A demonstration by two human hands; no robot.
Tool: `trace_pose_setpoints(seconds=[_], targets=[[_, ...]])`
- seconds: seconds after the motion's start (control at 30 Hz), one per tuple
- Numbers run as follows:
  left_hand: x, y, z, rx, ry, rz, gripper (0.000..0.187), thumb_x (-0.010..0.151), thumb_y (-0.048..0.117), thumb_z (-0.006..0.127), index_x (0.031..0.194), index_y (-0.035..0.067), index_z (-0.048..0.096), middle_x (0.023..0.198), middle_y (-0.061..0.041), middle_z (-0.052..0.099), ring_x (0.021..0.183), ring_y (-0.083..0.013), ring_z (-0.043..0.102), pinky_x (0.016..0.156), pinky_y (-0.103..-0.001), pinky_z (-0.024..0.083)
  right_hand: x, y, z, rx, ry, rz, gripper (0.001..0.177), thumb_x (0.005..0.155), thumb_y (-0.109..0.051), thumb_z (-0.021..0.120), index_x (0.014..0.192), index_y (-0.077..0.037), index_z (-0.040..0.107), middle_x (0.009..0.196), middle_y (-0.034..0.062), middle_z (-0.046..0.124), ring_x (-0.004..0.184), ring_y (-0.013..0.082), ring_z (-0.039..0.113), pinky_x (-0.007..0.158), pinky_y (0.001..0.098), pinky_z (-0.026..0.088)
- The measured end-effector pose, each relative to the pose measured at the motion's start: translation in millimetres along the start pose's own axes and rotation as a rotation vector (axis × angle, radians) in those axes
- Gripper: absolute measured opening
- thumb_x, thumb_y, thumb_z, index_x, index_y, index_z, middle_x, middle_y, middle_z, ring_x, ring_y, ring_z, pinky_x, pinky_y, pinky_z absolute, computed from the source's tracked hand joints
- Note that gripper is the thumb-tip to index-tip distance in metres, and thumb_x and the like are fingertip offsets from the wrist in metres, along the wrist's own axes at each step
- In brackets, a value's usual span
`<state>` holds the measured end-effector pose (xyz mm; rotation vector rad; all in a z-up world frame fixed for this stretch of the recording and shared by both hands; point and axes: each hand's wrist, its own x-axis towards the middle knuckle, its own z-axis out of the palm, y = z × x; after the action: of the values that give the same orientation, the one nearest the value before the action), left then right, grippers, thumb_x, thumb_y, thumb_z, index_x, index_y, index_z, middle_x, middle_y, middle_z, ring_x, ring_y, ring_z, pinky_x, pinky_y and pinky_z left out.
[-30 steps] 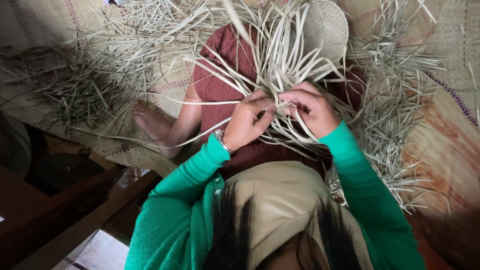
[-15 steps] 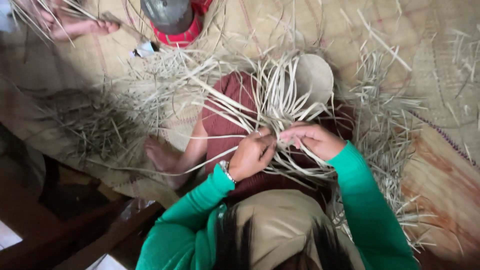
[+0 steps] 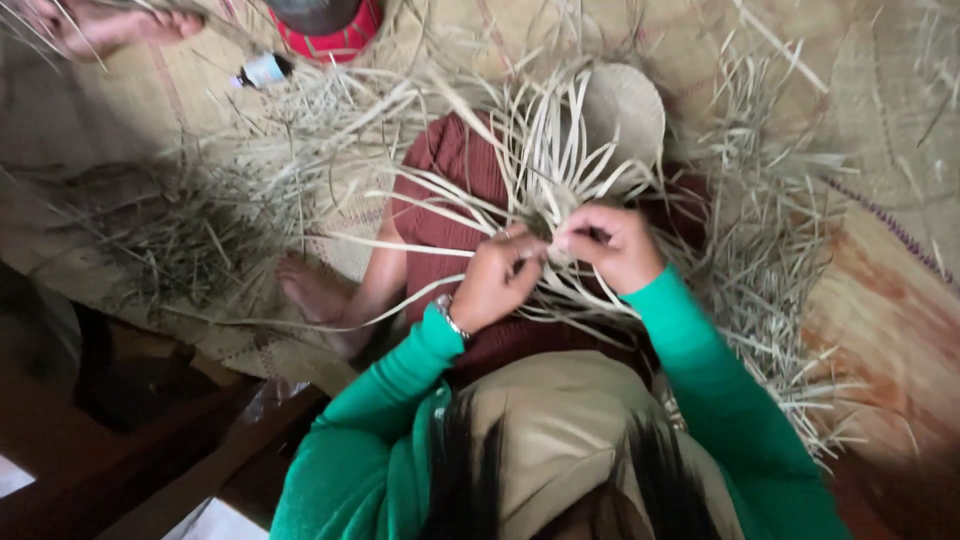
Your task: The person is weaving dried plant fibers into a circular structure, likely a basket or hat, while sitting on a mat on the floor.
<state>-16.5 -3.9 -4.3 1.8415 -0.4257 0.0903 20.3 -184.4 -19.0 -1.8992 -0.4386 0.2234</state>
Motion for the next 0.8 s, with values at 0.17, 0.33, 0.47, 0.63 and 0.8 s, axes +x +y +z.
trace_pose_setpoints(seconds=[0.17, 0.33, 0.47, 0.63, 0.8], targets=[[3.1, -13.9, 0.6, -0.199, 0.083, -0.061, 0.008, 0.076, 0.002, 0.053, 0.075, 0.007, 0.059, 0.069, -0.013, 0.054, 0.067, -0.0336, 0.055, 0.064, -0.039, 0.045, -15.8, -21.6, 12.1, -0.018, 0.096, -0.110, 0.014, 0.068, -0.007, 0.074, 0.073, -0.005, 0.062, 0.072, 0.0049, 0.064, 0.069, 0.0208, 0.058, 0.068, 0.0290, 0.043], [-3.3, -35.7, 6.8, -0.328, 0.076, -0.151, 0.010, 0.076, 0.002, 0.054, 0.079, 0.004, 0.063, 0.066, -0.009, 0.054, 0.066, -0.0191, 0.052, 0.066, -0.033, 0.044, -23.2, -24.3, 23.1, -0.486, 0.159, -0.481, 0.006, 0.078, -0.010, 0.065, 0.074, -0.015, 0.064, 0.084, -0.0039, 0.066, 0.084, 0.0166, 0.056, 0.078, 0.0271, 0.035], [-0.4, -34.2, 4.3, -0.409, 0.005, -0.162, 0.012, 0.074, 0.001, 0.055, 0.081, 0.004, 0.065, 0.069, -0.007, 0.054, 0.068, -0.0189, 0.053, 0.069, -0.034, 0.044, -24.5, -17.1, 26.1, -0.505, 0.186, -0.493, 0.007, 0.077, -0.010, 0.065, 0.073, -0.015, 0.064, 0.084, -0.0044, 0.066, 0.084, 0.0164, 0.056, 0.078, 0.0277, 0.035], [-0.8, -33.2, 9.0, -0.342, 0.020, -0.168, 0.009, 0.074, 0.002, 0.057, 0.079, 0.003, 0.065, 0.068, -0.011, 0.053, 0.066, -0.0209, 0.053, 0.066, -0.034, 0.044, -30.5, -25.3, 20.3, 0.087, 0.201, -0.275, 0.005, 0.074, -0.002, 0.068, 0.076, -0.004, 0.063, 0.081, 0.0075, 0.065, 0.079, 0.0235, 0.057, 0.075, 0.0316, 0.041], [0.6, -13.0, 6.7, -0.154, 0.092, -0.127, 0.005, 0.073, 0.003, 0.057, 0.074, 0.004, 0.062, 0.071, -0.014, 0.053, 0.066, -0.0315, 0.055, 0.064, -0.040, 0.044, -24.8, -62.5, -7.3, 0.348, 0.366, -0.179, 0.004, 0.081, 0.001, 0.054, 0.082, 0.005, 0.052, 0.066, 0.0152, 0.056, 0.055, 0.0153, 0.049, 0.054, 0.0246, 0.041]])
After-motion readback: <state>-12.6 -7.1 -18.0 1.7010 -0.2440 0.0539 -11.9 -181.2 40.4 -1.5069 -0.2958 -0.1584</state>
